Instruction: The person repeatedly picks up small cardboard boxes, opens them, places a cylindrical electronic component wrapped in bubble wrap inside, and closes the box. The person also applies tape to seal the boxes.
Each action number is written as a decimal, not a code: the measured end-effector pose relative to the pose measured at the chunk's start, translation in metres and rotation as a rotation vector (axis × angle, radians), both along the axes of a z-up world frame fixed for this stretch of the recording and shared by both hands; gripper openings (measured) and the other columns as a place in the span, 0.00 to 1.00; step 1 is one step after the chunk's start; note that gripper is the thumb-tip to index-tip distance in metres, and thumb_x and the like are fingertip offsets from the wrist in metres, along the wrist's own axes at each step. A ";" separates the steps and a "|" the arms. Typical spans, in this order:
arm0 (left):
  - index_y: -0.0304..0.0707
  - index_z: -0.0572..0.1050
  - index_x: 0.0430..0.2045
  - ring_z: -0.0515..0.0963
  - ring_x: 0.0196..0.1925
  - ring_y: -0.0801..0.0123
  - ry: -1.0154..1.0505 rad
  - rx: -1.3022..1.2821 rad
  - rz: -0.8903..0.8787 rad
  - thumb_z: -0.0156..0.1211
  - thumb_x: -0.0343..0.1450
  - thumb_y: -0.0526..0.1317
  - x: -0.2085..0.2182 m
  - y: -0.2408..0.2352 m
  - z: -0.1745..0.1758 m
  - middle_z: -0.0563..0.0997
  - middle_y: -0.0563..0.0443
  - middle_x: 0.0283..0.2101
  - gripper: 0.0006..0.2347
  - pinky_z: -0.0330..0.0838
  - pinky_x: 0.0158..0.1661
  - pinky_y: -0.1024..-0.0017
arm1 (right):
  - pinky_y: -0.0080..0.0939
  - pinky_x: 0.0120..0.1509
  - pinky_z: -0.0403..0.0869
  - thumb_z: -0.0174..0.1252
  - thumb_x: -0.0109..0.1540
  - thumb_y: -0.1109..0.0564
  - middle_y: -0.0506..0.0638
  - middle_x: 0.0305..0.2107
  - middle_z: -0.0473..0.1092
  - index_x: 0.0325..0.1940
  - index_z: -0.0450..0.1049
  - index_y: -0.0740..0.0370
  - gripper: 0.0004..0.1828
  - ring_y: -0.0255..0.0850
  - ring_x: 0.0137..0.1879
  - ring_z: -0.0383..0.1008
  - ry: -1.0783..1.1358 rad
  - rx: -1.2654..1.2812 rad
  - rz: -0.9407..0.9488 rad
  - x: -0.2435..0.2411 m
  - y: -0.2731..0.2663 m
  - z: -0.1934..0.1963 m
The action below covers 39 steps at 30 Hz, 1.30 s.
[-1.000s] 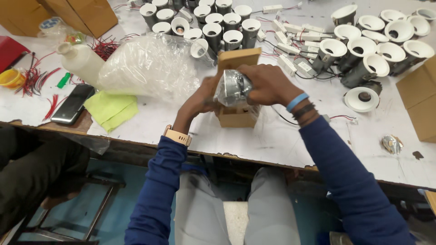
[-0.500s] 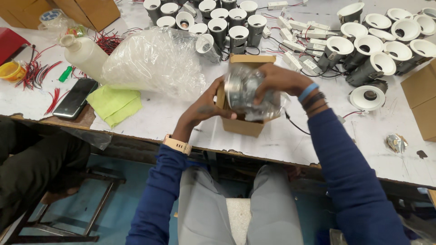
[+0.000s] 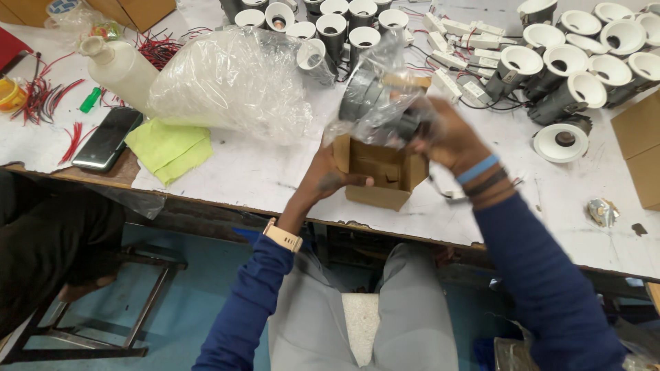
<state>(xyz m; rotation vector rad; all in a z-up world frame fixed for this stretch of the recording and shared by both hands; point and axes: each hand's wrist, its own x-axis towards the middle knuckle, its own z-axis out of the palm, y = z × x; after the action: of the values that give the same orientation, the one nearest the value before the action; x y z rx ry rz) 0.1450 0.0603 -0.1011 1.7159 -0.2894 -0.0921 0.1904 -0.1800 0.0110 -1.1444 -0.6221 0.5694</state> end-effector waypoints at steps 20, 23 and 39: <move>0.35 0.36 0.75 0.69 0.69 0.55 -0.231 -0.109 0.014 0.85 0.48 0.31 -0.001 -0.017 0.002 0.66 0.38 0.69 0.63 0.65 0.67 0.64 | 0.52 0.59 0.73 0.72 0.48 0.50 0.57 0.46 0.77 0.65 0.64 0.52 0.42 0.56 0.56 0.76 -0.978 -1.353 -0.274 -0.019 0.009 -0.002; 0.36 0.37 0.75 0.69 0.69 0.56 -0.192 -0.130 0.029 0.85 0.47 0.31 -0.005 -0.023 0.005 0.67 0.38 0.68 0.64 0.65 0.67 0.65 | 0.53 0.59 0.75 0.65 0.51 0.57 0.60 0.47 0.77 0.66 0.66 0.51 0.37 0.58 0.55 0.76 -0.863 -1.494 -0.152 -0.009 0.013 -0.024; 0.43 0.48 0.74 0.56 0.78 0.49 -0.539 -0.073 0.194 0.82 0.58 0.41 -0.059 -0.029 0.019 0.54 0.34 0.76 0.51 0.58 0.71 0.57 | 0.49 0.58 0.75 0.64 0.55 0.56 0.60 0.48 0.77 0.54 0.76 0.63 0.23 0.54 0.54 0.78 -0.850 -1.240 -0.150 -0.030 -0.009 -0.013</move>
<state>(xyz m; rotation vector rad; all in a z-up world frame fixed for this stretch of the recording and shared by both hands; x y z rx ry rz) 0.0864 0.0309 -0.0822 1.6644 -0.5124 0.5247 0.1603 -0.1891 -0.0019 -2.6485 -0.9055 0.2757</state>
